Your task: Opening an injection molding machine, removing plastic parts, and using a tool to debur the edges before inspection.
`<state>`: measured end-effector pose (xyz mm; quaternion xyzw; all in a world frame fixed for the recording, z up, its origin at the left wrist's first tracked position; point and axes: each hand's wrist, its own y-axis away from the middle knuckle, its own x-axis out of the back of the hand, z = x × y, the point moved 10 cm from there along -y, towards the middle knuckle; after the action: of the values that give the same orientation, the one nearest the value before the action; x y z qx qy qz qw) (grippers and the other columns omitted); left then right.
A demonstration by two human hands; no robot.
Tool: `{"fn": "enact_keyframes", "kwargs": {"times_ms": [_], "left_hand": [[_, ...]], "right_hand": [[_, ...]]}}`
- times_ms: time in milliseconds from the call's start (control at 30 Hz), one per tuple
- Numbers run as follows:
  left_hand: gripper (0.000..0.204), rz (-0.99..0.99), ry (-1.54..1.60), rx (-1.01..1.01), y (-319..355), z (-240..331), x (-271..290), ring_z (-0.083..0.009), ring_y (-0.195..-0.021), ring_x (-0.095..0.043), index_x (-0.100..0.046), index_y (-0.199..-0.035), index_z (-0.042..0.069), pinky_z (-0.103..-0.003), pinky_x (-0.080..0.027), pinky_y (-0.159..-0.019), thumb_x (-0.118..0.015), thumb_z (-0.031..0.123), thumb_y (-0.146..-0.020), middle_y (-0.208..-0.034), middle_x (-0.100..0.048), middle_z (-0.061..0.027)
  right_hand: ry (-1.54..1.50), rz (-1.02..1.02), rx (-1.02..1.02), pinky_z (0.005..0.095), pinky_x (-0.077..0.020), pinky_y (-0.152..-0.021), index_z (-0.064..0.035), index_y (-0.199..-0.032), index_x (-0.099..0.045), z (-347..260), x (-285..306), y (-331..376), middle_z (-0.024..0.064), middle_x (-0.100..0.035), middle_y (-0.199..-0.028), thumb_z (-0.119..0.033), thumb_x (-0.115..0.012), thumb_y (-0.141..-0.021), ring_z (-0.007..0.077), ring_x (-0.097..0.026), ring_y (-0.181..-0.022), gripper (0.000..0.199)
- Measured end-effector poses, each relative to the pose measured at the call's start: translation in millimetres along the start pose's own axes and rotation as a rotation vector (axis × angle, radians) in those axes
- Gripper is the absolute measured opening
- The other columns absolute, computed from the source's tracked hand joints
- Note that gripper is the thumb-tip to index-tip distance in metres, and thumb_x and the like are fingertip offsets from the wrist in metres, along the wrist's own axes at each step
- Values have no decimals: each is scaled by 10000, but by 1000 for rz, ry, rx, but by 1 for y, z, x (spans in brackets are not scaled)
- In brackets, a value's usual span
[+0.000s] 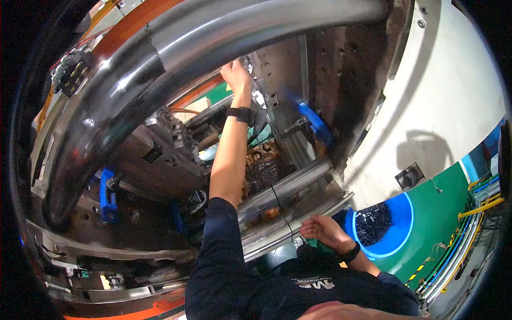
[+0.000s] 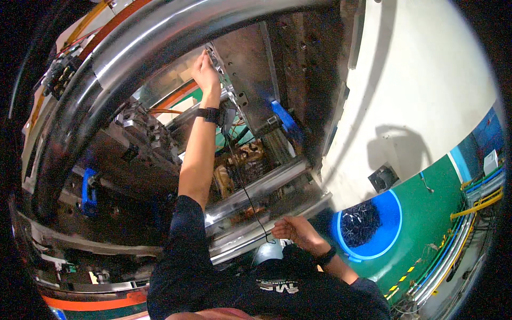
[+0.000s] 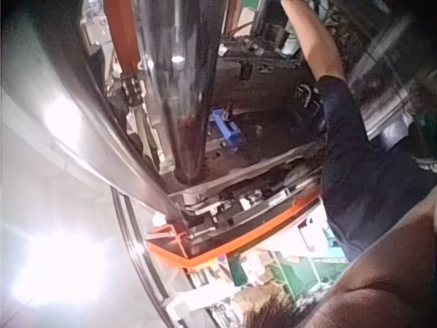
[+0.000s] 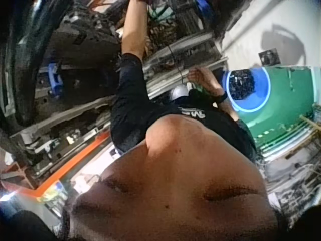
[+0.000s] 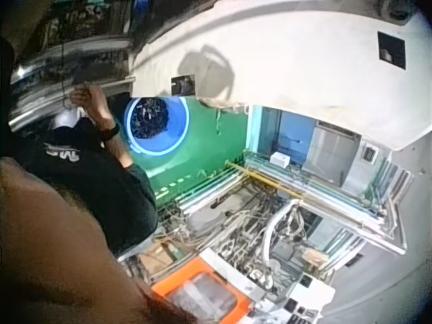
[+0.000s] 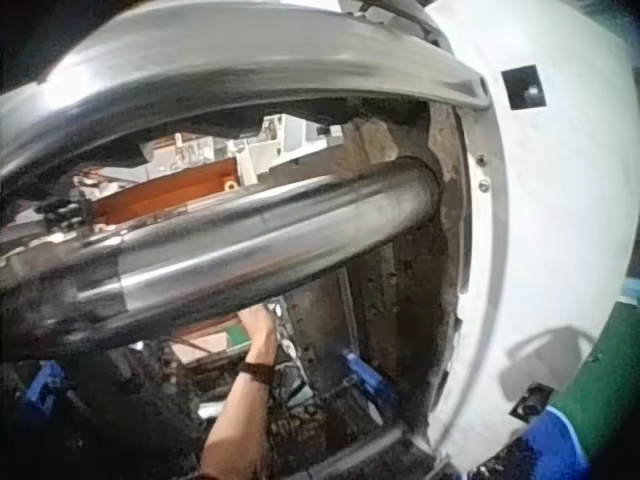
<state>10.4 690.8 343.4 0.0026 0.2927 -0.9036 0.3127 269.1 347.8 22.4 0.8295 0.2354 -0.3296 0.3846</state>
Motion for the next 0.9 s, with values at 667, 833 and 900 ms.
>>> {"fn": "enact_keyframes", "kwargs": {"times_ms": [667, 833, 900], "left_hand": [[366, -261, -430, -170, -2, 7, 24, -222, -1084, -579, -631, -1221, 11, -281, -435, -930, -503, 105, -890, -1344, -530, -149], [181, -630, -244, -284, 158, 120, 14, -122, -730, -621, -668, -1005, -15, -254, -480, -650, -619, 108, -882, -862, -659, -97], [178, -969, -287, -250, 238, 131, -4, -242, -869, -645, -679, -970, -2, -341, -495, -800, -695, 94, -822, -915, -676, -134]], "right_hand": [[-53, -72, 33, 411, -507, -919, 90, -1045, -592, 8, -3, -3, 211, -661, -1003, -264, -420, -1006, 309, -650, -950, 396], [-210, 15, 211, 433, -484, -933, -3, -1008, -650, -68, -47, 2, 156, -682, -1001, -368, -502, -959, 289, -644, -958, 397], [-387, -218, 345, 430, -512, -929, 42, -1113, -601, -104, -54, -11, 205, -649, -1142, -389, -462, -977, 317, -633, -1055, 473]]}}
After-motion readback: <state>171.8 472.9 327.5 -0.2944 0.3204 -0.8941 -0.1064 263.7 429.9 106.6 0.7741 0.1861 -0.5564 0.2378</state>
